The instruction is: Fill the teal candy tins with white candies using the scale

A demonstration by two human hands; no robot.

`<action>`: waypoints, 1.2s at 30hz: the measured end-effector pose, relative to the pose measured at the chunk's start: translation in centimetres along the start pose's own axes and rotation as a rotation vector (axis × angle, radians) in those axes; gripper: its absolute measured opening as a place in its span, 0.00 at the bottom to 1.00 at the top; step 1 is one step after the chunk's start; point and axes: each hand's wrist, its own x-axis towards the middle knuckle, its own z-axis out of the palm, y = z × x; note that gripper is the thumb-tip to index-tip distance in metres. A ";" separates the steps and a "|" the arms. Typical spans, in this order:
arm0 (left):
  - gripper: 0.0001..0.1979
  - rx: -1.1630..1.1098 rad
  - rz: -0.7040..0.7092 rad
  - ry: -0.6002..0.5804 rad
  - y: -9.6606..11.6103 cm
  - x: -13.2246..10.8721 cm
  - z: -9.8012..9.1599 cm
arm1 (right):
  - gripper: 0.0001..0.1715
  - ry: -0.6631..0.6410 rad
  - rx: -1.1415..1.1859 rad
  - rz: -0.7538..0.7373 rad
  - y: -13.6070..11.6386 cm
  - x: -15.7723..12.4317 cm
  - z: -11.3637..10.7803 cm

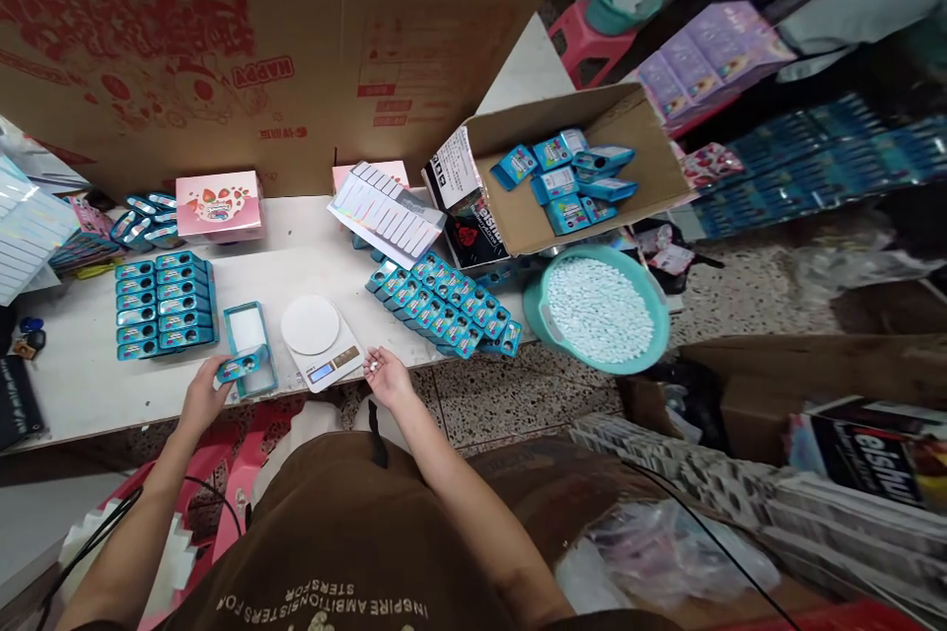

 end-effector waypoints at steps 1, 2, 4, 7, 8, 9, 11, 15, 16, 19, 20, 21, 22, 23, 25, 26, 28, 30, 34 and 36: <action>0.21 0.020 -0.004 0.034 0.1 0.8 -0.2 | 0.13 0.004 -0.001 0.002 0.0 0.0 0.1; 0.20 0.043 -0.014 0.067 0.2 1.8 -0.5 | 0.13 0.009 -0.003 0.007 0.0 0.0 0.2; 0.19 0.097 -0.049 0.127 0.2 3.9 -1.0 | 0.14 0.014 -0.006 0.015 0.0 -0.1 0.3; 0.19 0.170 -0.092 0.175 0.2 6.4 -1.6 | 0.14 0.010 -0.001 0.018 0.0 -0.3 0.4; 0.19 0.185 -0.095 0.170 0.1 7.0 -1.6 | 0.14 0.012 0.002 0.018 -0.1 -0.3 0.4; 0.19 0.194 -0.096 0.157 0.0 7.4 -1.6 | 0.14 0.015 0.005 0.017 -0.1 -0.4 0.3; 0.20 0.199 -0.094 0.120 -0.3 8.1 -1.4 | 0.15 0.023 0.010 0.015 -0.2 -0.4 0.2; 0.20 0.179 -0.098 0.068 -0.9 9.0 -0.8 | 0.15 0.029 0.023 -0.005 -0.4 -0.4 -0.2; 0.20 0.170 -0.096 0.051 -1.0 9.3 -0.7 | 0.15 0.032 0.027 -0.011 -0.5 -0.4 -0.3; 0.21 0.153 -0.105 0.008 -1.1 10.4 -0.4 | 0.15 0.039 0.035 -0.019 -0.5 -0.3 -0.4; 0.21 0.148 -0.112 0.001 -1.1 10.9 -0.4 | 0.15 0.042 0.036 -0.019 -0.5 -0.3 -0.4; 0.22 0.144 -0.119 -0.005 -1.1 11.3 -0.3 | 0.15 0.044 0.036 -0.018 -0.5 -0.3 -0.4; 0.22 0.141 -0.126 -0.013 -1.1 11.8 -0.2 | 0.15 0.047 0.035 -0.015 -0.5 -0.4 -0.3; 0.22 0.138 -0.131 -0.027 -1.1 12.2 -0.1 | 0.15 0.050 0.035 -0.012 -0.4 -0.4 -0.3; 0.22 0.136 -0.133 -0.059 -1.2 13.2 0.1 | 0.15 0.054 0.035 -0.008 -0.4 -0.4 -0.2; 0.22 0.138 -0.132 -0.074 -1.4 13.8 0.2 | 0.15 0.055 0.036 -0.008 -0.3 -0.5 -0.2; 0.21 0.142 -0.108 -0.096 -1.8 14.9 0.3 | 0.15 0.051 0.041 -0.011 -0.4 -0.4 -0.3; 0.20 0.143 -0.045 -0.104 -2.3 16.1 0.4 | 0.15 0.051 0.047 -0.017 -0.4 -0.4 -0.4; 0.21 0.180 0.044 -0.124 -2.5 18.3 0.3 | 0.15 0.076 0.055 -0.021 -0.4 0.0 -1.1; 0.19 0.292 0.053 -0.165 -1.9 19.1 0.1 | 0.14 0.094 0.054 -0.011 -0.4 0.3 -1.4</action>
